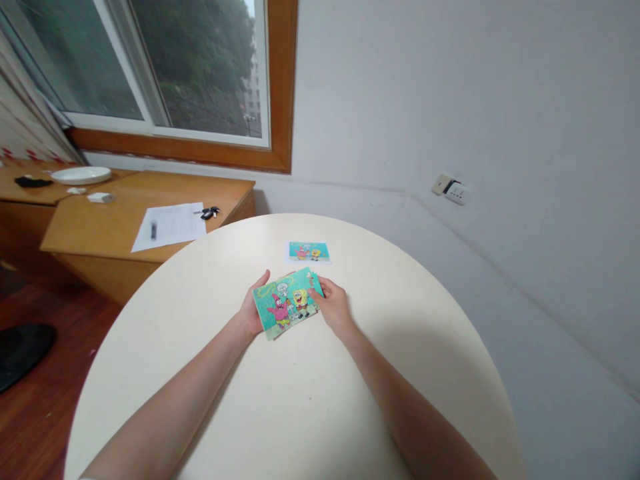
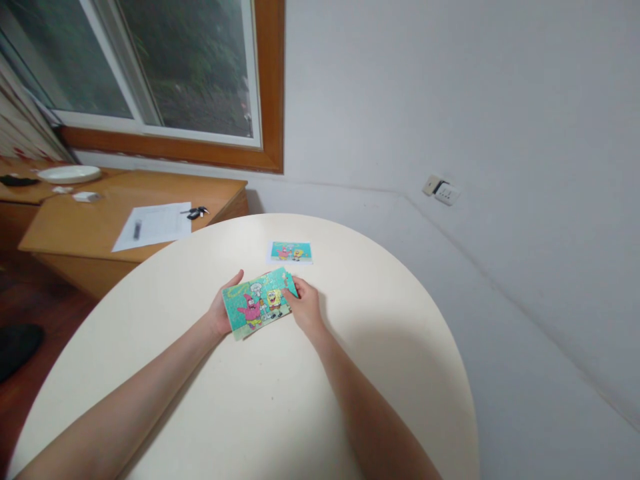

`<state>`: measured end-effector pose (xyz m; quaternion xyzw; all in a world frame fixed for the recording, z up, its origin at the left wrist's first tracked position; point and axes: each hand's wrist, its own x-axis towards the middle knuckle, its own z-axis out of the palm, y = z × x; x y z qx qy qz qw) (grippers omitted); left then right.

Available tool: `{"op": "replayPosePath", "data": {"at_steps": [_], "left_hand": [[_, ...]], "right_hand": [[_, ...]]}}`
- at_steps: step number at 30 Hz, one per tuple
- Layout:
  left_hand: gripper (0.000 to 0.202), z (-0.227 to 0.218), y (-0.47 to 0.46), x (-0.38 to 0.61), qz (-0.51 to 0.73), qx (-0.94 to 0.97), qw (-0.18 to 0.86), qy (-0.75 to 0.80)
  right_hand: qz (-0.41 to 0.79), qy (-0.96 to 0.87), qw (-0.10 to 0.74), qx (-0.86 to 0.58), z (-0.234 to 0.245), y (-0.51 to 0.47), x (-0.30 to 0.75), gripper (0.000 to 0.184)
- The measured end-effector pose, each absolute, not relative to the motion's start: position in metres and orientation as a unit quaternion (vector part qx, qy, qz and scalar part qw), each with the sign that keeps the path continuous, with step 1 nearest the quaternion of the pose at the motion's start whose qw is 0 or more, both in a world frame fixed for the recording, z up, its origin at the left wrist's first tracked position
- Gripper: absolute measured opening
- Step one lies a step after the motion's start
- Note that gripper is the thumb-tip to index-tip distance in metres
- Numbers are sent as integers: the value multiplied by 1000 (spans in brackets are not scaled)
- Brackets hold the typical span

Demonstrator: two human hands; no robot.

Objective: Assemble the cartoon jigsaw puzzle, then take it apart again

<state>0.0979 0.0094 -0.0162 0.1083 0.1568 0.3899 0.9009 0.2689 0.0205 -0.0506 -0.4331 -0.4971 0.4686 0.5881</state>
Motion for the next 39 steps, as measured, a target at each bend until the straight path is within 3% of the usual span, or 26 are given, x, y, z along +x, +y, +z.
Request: {"op": "replayPosePath", "data": {"at_steps": [9, 20, 25, 39], "left_hand": [[60, -21, 12, 97, 388, 112, 901, 158], [63, -21, 12, 96, 377, 122, 904, 163], [63, -21, 12, 97, 374, 119, 907, 155], [59, -21, 13, 96, 380, 121, 905, 146]], "right_hand": [[440, -485, 597, -463, -49, 21, 276, 24], [482, -481, 600, -420, -48, 21, 276, 27], [495, -481, 600, -405, -47, 21, 274, 36], [451, -477, 612, -440, -54, 26, 276, 37]]}}
